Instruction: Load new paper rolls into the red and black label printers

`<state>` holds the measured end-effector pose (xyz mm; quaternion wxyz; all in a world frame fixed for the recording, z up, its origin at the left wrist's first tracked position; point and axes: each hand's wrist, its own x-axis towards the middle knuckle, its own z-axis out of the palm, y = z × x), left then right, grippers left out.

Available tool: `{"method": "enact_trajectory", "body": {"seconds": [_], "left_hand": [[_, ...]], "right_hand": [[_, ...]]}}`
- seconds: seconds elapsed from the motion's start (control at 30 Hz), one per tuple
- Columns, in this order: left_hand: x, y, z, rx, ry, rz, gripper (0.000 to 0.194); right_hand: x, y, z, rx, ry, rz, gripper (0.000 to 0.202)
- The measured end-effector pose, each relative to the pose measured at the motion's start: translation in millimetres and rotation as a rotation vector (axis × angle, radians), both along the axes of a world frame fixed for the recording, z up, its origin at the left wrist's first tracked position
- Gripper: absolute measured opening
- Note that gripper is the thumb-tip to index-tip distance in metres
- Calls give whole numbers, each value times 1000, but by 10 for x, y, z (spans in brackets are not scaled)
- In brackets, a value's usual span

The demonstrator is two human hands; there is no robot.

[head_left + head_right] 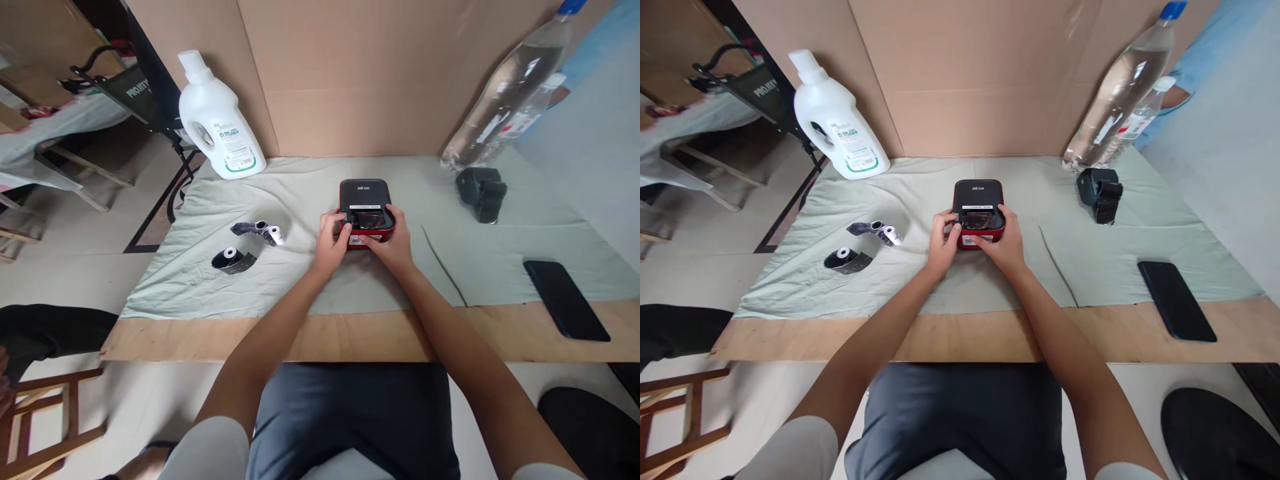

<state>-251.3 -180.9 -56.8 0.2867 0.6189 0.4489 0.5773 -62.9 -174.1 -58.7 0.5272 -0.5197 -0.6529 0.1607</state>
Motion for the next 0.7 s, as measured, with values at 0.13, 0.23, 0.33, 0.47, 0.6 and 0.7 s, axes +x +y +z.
{"method": "enact_trajectory", "body": {"seconds": [0.13, 0.23, 0.33, 0.47, 0.6, 0.7], "left_hand": [[-39, 91, -16, -37, -16, -27, 43], [-45, 151, -30, -32, -20, -29, 37], [-26, 178, -50, -26, -22, -41, 32], [15, 151, -85, 22, -57, -11, 39], [24, 81, -78, 25, -70, -26, 46], [13, 35, -36, 0, -67, -25, 49]], "right_hand": [[5, 25, -3, -6, 7, 3, 99], [9, 48, -4, 6, 10, 0, 98], [7, 54, 2, 21, 6, 3, 97], [-4, 39, 8, 30, 6, -6, 96], [-8, 28, 3, 25, 7, 10, 94], [-10, 34, -10, 28, 16, 21, 94]]}}
